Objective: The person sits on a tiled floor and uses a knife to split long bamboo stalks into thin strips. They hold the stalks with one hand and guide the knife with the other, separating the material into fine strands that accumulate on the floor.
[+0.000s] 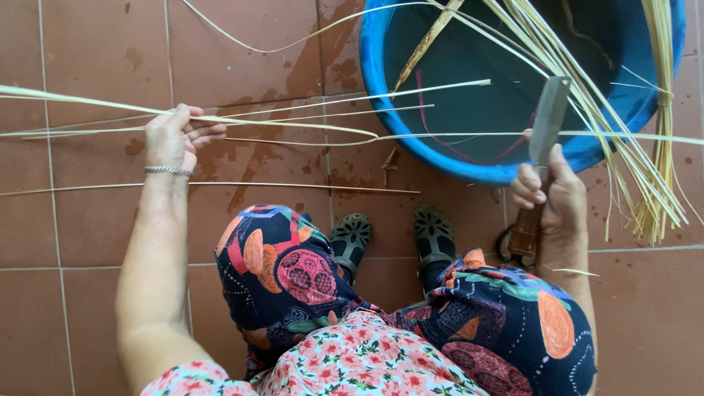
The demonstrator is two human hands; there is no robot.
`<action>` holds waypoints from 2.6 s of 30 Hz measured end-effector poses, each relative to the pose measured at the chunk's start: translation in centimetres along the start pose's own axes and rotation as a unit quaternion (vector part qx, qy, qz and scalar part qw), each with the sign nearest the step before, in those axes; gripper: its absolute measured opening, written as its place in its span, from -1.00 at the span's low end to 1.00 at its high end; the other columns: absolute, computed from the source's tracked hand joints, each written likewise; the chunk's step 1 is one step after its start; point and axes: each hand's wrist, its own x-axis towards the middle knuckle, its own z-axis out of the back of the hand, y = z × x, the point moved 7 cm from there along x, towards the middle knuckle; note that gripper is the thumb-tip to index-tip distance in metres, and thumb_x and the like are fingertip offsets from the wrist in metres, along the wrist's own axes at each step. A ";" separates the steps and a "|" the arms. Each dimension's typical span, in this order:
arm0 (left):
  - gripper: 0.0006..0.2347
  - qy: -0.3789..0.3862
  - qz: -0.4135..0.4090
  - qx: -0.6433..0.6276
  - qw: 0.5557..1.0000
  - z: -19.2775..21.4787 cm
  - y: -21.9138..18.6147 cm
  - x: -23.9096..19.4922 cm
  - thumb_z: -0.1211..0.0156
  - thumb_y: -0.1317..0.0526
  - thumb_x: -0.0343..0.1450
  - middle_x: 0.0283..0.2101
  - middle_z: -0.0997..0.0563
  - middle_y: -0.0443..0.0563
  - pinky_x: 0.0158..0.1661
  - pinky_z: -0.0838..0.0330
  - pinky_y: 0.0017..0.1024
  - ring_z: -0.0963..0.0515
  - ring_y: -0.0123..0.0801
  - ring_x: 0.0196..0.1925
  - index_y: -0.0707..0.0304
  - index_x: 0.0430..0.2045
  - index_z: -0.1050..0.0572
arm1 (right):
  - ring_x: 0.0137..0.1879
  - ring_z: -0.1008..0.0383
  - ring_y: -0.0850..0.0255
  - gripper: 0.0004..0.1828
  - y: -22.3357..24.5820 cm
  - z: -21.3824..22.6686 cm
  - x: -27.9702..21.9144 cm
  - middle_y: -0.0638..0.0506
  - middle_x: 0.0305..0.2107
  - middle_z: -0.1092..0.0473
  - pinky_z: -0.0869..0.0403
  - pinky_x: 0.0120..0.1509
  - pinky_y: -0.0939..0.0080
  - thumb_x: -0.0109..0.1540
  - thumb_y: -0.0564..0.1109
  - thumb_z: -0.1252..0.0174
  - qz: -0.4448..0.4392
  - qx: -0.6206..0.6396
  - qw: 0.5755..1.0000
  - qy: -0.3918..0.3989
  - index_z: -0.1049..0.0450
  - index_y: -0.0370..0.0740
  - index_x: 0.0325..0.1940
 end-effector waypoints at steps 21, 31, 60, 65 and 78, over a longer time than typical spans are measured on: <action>-0.75 0.299 -0.118 -0.112 0.940 -31.7 -11.4 -9.4 0.12 0.11 0.68 -0.08 -0.66 0.37 0.05 -0.64 -0.09 -0.74 -0.01 0.00 0.34 -0.07 -0.42 | -0.64 -0.05 0.41 -0.50 -6.1 -7.2 0.6 0.14 -0.65 -0.18 -0.14 -0.54 0.36 0.49 0.23 0.28 -0.070 0.022 0.996 0.059 -0.27 -0.10 0.31; -0.49 0.328 -0.316 0.197 0.868 -37.1 -10.0 -10.5 -0.40 0.05 0.49 0.07 -0.38 0.02 -0.19 -0.55 -0.50 -0.55 -0.49 -0.11 0.21 0.27 -0.32 | -0.70 -0.13 0.41 -0.70 -5.2 -10.1 1.9 0.07 -0.69 -0.28 -0.18 -0.64 0.36 0.41 0.16 0.09 -0.061 -0.185 0.981 0.008 -0.35 -0.06 0.01; -0.76 0.289 -0.096 0.176 0.936 -29.1 -1.5 -4.5 0.06 0.20 0.60 -0.34 -0.66 -0.07 -0.24 -0.64 -0.51 -0.73 -0.48 -0.28 0.28 -0.36 -0.54 | -0.66 0.01 0.40 -0.57 -4.7 -9.6 2.1 0.13 -0.69 -0.13 -0.07 -0.58 0.35 0.46 0.13 0.25 -0.065 -0.084 0.994 0.029 -0.31 -0.12 0.26; -0.79 0.277 -0.105 0.154 0.943 -26.1 -3.3 -4.8 0.05 0.22 0.59 -0.31 -0.67 -0.01 -0.23 -0.66 -0.50 -0.75 -0.42 -0.26 0.32 -0.34 -0.52 | -0.67 0.02 0.41 -0.53 -4.7 -7.3 1.8 0.12 -0.70 -0.12 -0.07 -0.58 0.35 0.47 0.14 0.30 -0.050 -0.101 0.994 0.008 -0.30 -0.16 0.28; -0.79 0.277 -0.165 -0.011 0.947 -27.2 -6.9 -6.8 0.05 0.24 0.60 -0.25 -0.66 0.21 -0.19 -0.73 -0.37 -0.77 -0.22 -0.23 0.48 -0.24 -0.47 | -0.68 0.02 0.40 -0.48 -4.0 -10.7 1.5 0.13 -0.71 -0.11 -0.07 -0.61 0.34 0.47 0.19 0.37 -0.037 -0.087 0.993 0.071 -0.26 -0.08 0.35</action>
